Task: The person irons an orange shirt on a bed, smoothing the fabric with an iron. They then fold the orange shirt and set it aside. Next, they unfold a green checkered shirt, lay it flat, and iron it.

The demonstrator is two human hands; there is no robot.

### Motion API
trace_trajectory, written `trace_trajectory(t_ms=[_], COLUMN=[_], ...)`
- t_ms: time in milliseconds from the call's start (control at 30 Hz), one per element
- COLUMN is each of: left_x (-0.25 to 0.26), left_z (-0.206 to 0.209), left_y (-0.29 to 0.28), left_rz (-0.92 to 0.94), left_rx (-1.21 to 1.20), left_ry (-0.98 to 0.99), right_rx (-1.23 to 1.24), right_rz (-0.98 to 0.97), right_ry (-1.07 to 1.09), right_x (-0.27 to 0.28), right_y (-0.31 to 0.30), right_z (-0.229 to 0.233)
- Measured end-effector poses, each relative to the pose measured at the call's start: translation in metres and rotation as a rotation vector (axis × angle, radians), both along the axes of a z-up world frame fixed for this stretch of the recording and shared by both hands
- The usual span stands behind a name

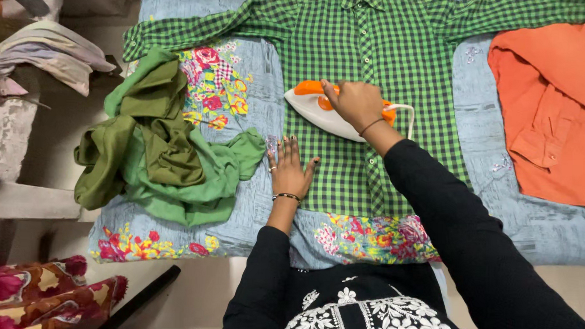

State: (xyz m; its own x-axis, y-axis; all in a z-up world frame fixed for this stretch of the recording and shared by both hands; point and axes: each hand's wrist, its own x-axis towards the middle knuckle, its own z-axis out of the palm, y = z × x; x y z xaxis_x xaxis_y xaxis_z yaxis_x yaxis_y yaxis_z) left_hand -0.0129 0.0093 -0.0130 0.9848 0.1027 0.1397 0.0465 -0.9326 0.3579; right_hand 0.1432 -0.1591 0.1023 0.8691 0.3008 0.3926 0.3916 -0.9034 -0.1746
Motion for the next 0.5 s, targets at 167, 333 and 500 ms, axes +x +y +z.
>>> trace_trajectory(t_ms=[167,333,500], left_x=[0.003,-0.001,0.012], left_z=[0.017,0.045,0.075], left_y=[0.011,0.034,0.037], left_rz=[0.031,0.151,0.115], left_rx=[-0.272,-0.448,-0.524], left_ry=[-0.082,-0.1,-0.207], right_rx=[0.002,-0.021,0.001], right_rz=[0.037,0.147,0.162], right_ry=[0.04,0.07,-0.014], right_x=[-0.007,-0.042,-0.056], right_y=[-0.001,-0.013,-0.001], right_z=[0.005,0.006,0.009])
